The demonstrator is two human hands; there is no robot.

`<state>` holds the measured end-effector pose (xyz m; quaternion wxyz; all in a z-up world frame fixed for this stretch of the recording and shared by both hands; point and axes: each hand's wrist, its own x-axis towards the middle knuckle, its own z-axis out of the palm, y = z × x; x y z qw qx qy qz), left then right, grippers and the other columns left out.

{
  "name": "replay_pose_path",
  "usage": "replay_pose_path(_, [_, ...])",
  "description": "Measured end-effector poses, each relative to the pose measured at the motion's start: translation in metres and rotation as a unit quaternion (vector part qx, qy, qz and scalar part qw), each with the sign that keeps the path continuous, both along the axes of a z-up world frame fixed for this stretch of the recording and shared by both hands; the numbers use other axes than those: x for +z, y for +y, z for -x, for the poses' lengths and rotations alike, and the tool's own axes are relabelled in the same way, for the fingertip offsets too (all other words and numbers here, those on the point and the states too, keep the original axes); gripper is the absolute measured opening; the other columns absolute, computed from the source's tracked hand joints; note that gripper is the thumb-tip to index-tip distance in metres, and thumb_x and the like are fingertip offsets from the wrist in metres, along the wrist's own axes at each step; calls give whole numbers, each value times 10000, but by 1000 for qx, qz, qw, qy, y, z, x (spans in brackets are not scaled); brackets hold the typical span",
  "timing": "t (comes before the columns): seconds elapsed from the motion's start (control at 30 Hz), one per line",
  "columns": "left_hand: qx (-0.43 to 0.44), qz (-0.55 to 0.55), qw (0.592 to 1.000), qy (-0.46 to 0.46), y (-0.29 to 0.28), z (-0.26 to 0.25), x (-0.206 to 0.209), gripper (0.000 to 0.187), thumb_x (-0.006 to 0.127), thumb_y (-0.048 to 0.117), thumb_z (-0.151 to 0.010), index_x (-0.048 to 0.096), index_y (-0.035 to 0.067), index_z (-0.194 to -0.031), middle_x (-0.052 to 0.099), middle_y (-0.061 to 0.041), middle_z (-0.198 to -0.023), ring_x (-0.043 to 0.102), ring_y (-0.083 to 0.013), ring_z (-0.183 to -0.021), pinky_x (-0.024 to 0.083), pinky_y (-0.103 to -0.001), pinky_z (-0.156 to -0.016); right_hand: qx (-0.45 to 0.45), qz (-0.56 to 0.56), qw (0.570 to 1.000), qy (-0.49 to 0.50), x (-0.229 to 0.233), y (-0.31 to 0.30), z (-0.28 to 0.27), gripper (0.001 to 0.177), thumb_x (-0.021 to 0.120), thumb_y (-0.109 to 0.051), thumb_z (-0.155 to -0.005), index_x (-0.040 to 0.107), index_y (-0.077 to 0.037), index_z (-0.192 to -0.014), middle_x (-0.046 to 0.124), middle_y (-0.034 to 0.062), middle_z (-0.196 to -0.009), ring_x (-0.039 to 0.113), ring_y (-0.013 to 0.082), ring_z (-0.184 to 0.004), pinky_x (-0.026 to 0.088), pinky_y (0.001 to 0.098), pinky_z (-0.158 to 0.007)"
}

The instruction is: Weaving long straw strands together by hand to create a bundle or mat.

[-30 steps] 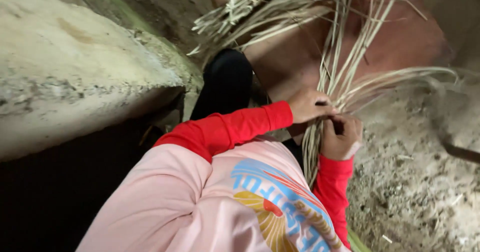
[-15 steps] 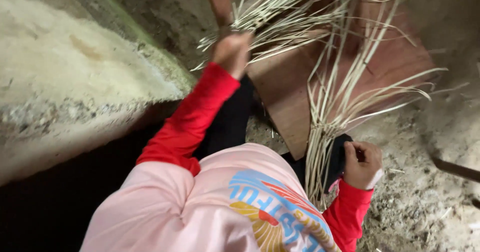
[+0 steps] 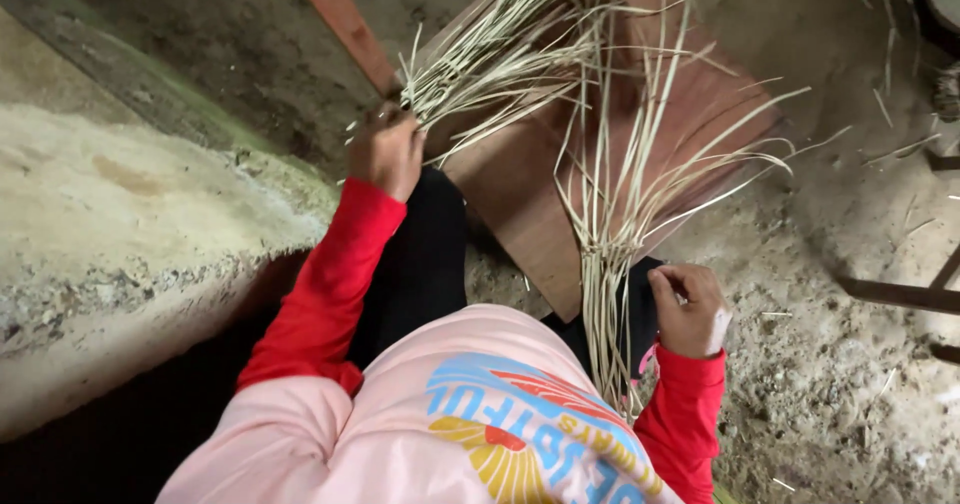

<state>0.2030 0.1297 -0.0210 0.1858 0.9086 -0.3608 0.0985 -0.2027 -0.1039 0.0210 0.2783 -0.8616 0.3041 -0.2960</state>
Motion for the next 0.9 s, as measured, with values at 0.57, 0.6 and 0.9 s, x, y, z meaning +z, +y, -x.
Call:
replay_pose_path(0.57, [-144, 319, 909, 228, 44, 58, 41, 124, 652, 163, -1051, 584, 60, -1039, 741, -67, -764, 653, -233, -554, 526, -323, -517, 34, 41, 996, -69, 69, -1, -59, 96, 868, -39, -900, 774, -52, -913, 690, 125, -836, 697, 301, -767, 573, 363, -705])
replay_pose_path(0.6, [-146, 328, 900, 247, 45, 59, 41, 123, 648, 145, -1049, 575, 47, -1037, 739, -76, -753, 628, -213, -515, 514, -310, -486, 38, 26, 995, -86, 73, -4, -63, 99, 867, -34, -906, 770, -44, -920, 692, 137, -853, 700, 305, -785, 570, 363, -714])
replay_pose_path(0.9, [-194, 421, 761, 453, 57, 74, 42, 58, 609, 27, -1024, 564, -4, -1044, 674, -128, -699, 470, -97, -430, 409, -210, -396, 95, -247, 964, -29, 84, -5, -121, 350, 832, -159, -866, 768, -69, -1198, 762, 180, -1121, 734, 303, -1016, 570, 409, -905])
